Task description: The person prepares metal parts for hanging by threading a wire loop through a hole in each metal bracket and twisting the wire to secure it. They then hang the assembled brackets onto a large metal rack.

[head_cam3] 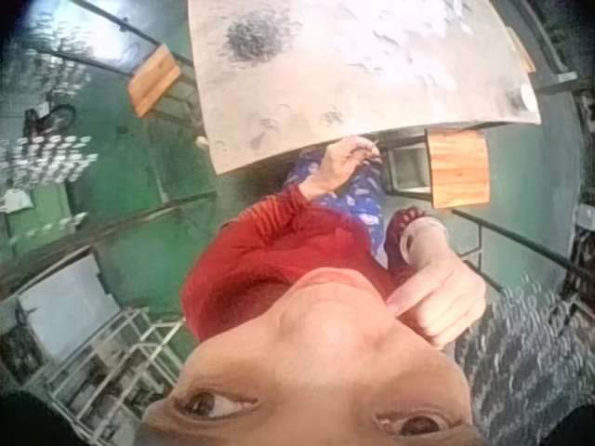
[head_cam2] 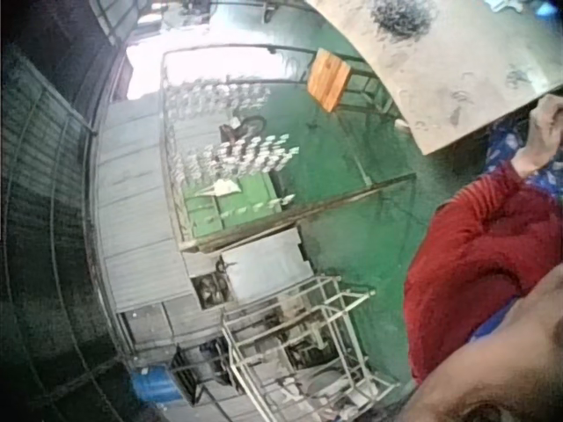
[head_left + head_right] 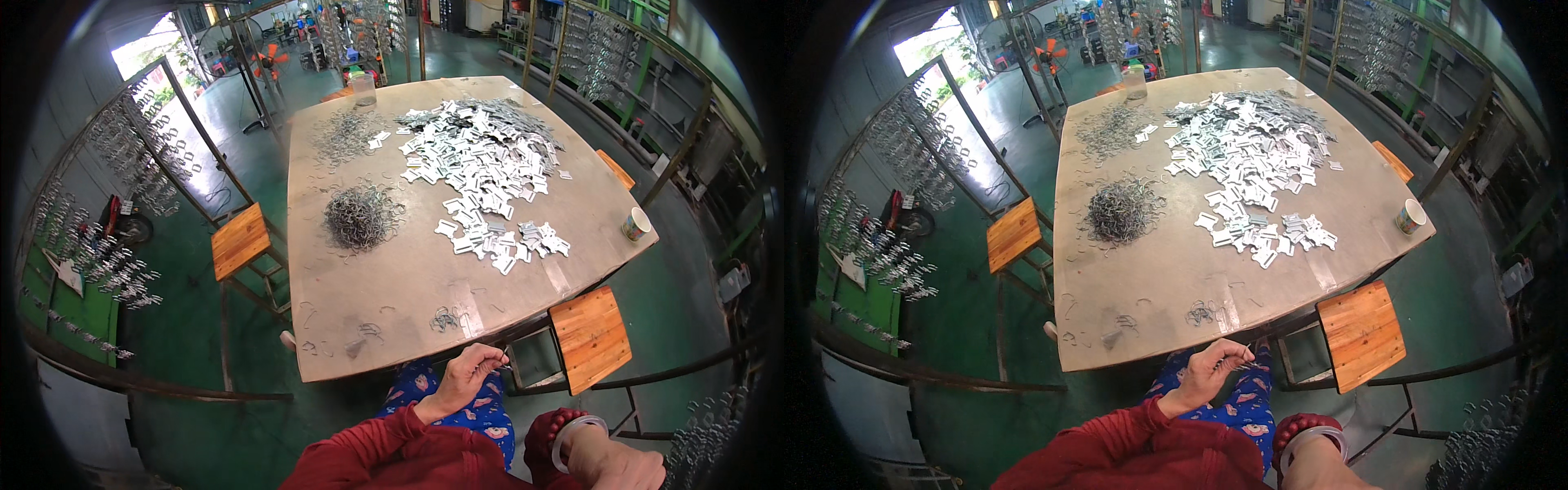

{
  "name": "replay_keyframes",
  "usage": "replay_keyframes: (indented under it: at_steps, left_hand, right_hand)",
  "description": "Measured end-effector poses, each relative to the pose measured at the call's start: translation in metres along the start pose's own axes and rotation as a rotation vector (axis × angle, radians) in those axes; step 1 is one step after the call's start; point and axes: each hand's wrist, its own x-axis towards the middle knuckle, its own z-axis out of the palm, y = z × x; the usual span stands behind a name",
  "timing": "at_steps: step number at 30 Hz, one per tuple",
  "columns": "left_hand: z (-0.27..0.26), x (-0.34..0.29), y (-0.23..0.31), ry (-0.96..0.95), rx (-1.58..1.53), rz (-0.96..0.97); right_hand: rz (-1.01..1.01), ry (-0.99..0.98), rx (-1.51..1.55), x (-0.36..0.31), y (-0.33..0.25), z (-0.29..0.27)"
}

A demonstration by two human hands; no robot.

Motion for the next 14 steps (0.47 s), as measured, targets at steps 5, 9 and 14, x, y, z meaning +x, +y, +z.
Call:
replay_keyframes:
  at_steps: [5, 9, 14]
  left_hand:
    - [0.012, -0.001, -0.002, -0.018, -0.094, -0.018]
    - [0.011, -0.005, -0.008, -0.075, -0.062, -0.039]
    - [0.009, 0.009, -0.013, -0.125, 0.004, 0.053]
  right_hand:
    - [0.176, -0.127, 0.028, 0.003, -0.008, -0.004]
    - [0.219, -0.051, 0.038, -0.009, -0.004, -0.013]
    - [-0.197, -0.010, -0.183, -0.036, -0.008, -0.029]
